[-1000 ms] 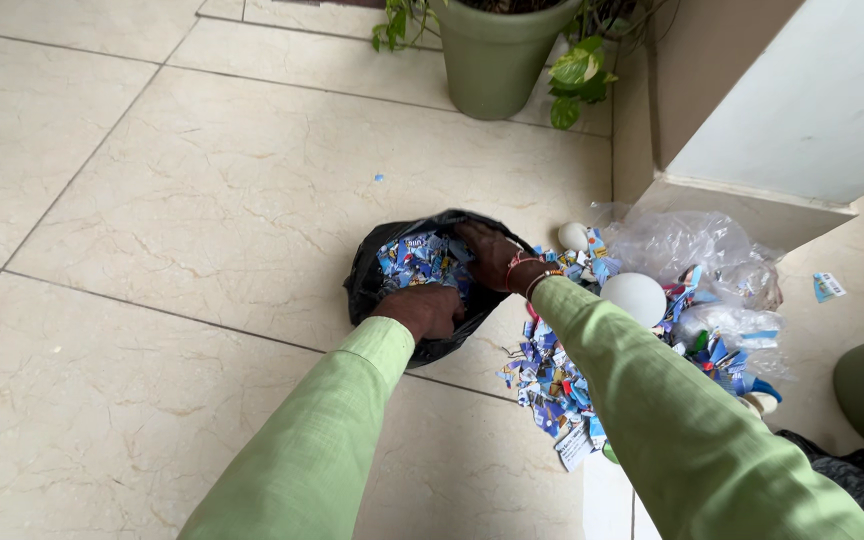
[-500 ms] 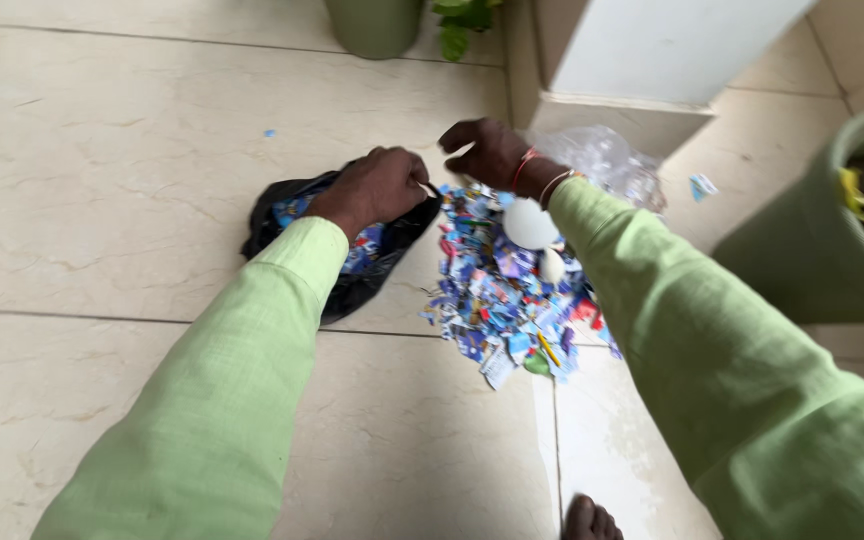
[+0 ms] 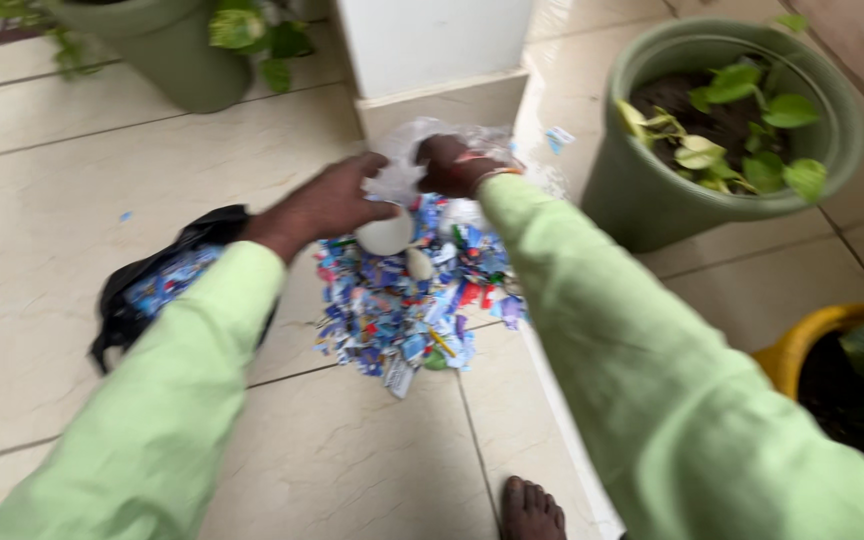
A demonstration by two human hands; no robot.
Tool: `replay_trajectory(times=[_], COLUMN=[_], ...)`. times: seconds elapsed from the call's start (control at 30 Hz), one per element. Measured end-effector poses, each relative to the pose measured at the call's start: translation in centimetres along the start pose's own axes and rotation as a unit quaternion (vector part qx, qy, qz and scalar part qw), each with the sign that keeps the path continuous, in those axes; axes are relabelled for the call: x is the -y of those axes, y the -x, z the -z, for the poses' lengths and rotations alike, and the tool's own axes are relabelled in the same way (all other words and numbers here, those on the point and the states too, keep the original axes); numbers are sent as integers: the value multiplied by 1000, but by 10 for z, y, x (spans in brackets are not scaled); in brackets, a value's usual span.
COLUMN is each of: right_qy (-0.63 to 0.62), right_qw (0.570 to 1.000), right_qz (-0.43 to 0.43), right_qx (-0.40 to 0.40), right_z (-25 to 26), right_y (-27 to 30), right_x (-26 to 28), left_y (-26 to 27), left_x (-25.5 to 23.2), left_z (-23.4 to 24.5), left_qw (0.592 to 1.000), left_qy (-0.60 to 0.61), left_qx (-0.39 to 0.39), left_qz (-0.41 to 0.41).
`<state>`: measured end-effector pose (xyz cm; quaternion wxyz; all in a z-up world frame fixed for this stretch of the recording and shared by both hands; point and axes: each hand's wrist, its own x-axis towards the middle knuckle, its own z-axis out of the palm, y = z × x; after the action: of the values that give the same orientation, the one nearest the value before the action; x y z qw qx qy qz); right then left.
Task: The person picks up scraps of paper, light bulb packaging, and plastic from the floor by hand and places them into a black trash bag.
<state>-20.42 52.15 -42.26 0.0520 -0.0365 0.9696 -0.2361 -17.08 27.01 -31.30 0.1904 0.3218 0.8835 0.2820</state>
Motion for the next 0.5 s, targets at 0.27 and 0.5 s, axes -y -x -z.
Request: replay_trajectory(times=[0.27,0.5], right_qy=[-46,-28], right_qw=[996,996], right_qz=[72,33], right_qx=[-27,-75], right_z=[-73,-65], right_y=[-42,-30], right_x=[90,173], left_y=[-12,-16], left_x=[-44,-18], left_z=[45,74], left_qw=[969,895], left_qy=[-206,-325], left_qx=[79,145], left_qz=[111,267])
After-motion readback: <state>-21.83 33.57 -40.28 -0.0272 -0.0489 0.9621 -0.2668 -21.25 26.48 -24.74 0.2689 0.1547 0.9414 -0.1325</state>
